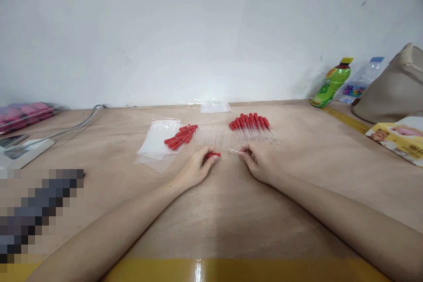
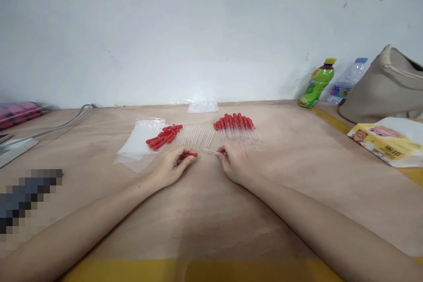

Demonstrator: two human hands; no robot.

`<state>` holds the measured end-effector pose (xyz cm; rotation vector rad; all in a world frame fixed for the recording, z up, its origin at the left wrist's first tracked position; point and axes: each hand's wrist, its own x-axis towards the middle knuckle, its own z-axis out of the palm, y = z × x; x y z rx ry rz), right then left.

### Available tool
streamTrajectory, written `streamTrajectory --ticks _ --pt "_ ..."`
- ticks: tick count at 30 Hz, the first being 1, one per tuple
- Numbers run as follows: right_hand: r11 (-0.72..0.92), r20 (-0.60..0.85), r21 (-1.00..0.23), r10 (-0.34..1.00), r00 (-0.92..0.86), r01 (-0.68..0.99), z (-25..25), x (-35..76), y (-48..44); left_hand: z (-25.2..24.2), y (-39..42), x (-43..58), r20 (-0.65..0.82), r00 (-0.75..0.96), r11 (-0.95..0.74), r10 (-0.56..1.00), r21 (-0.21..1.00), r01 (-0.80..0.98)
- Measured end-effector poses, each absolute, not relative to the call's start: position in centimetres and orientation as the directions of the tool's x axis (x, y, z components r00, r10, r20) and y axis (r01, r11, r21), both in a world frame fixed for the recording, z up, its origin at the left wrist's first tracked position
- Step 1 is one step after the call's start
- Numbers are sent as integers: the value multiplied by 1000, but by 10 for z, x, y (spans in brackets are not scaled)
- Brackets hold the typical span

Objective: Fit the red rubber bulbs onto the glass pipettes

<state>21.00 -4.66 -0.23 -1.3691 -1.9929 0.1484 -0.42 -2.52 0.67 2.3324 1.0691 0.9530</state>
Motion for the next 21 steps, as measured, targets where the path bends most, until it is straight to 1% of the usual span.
streamTrajectory --ticks 3,6,9,13,18,21 --pt "465 469 -479 852 -231 745 0 204 -51 2 -24 -3 350 471 -553 810 723 414" --pt "475 467 -448 847 -254 757 2 201 -54 -3 -22 -2 315 478 -500 820 801 330" --pt "485 468 -442 842 -268 754 2 200 -54 -4 -20 -1 308 485 -483 818 827 289" --pt "546 481 -426 812 -331 721 4 201 -55 -3 -21 -1 286 503 -476 816 825 303" --pt "548 463 -395 812 -355 738 10 201 -59 0 -23 -2 258 528 -457 809 841 289" --pt "595 479 -397 784 -395 699 7 203 -55 1 -25 -2 238 542 -430 806 864 260"
